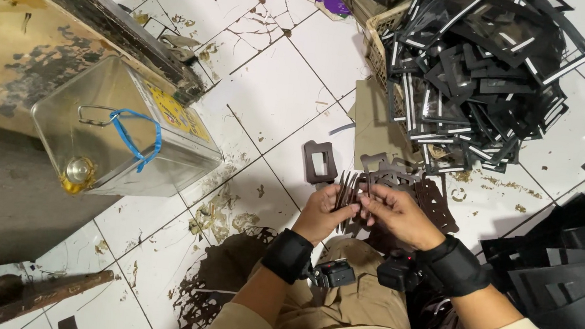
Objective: Sorting and stacking die-cut leather frames from a pile of scraps on the workshop floor
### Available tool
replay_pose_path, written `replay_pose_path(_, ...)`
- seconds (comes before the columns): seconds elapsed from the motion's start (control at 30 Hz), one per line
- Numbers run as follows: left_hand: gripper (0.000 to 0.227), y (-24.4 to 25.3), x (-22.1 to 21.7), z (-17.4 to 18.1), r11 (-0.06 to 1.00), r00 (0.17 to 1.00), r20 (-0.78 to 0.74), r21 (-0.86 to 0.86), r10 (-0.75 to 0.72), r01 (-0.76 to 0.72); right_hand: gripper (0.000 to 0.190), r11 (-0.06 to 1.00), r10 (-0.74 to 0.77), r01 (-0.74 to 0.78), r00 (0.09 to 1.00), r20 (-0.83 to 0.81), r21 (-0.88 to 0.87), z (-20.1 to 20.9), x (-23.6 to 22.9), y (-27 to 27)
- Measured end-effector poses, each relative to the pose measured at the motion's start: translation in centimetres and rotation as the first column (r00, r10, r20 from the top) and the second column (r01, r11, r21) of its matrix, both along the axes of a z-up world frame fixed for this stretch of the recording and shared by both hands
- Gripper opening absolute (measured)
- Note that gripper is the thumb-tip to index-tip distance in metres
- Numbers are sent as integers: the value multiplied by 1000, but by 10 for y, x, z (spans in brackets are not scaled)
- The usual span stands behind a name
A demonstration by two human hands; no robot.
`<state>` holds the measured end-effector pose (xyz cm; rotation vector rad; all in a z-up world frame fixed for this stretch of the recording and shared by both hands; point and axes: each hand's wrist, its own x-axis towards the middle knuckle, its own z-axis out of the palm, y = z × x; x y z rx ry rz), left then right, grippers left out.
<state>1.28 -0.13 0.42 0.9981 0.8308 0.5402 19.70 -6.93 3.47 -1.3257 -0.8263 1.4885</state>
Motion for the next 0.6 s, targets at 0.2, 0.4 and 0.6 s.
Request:
replay_pose_path(0.2,31,7,-9,8,999,997,-70,15,45,-44,37,972,-234,232,972,-38,-36,9,11,3)
replay_pose_path(0.4,53,-2,-4,0,1000,1000,29,-11,-12,12,29,933,-322,258,909,-264,-250,6,-3,7)
replay_pose_path(0.6,65,-2,-5,21,997,995,68,-9,-69,70,31,906,-366,247,864,-345,-343,4,-15,10)
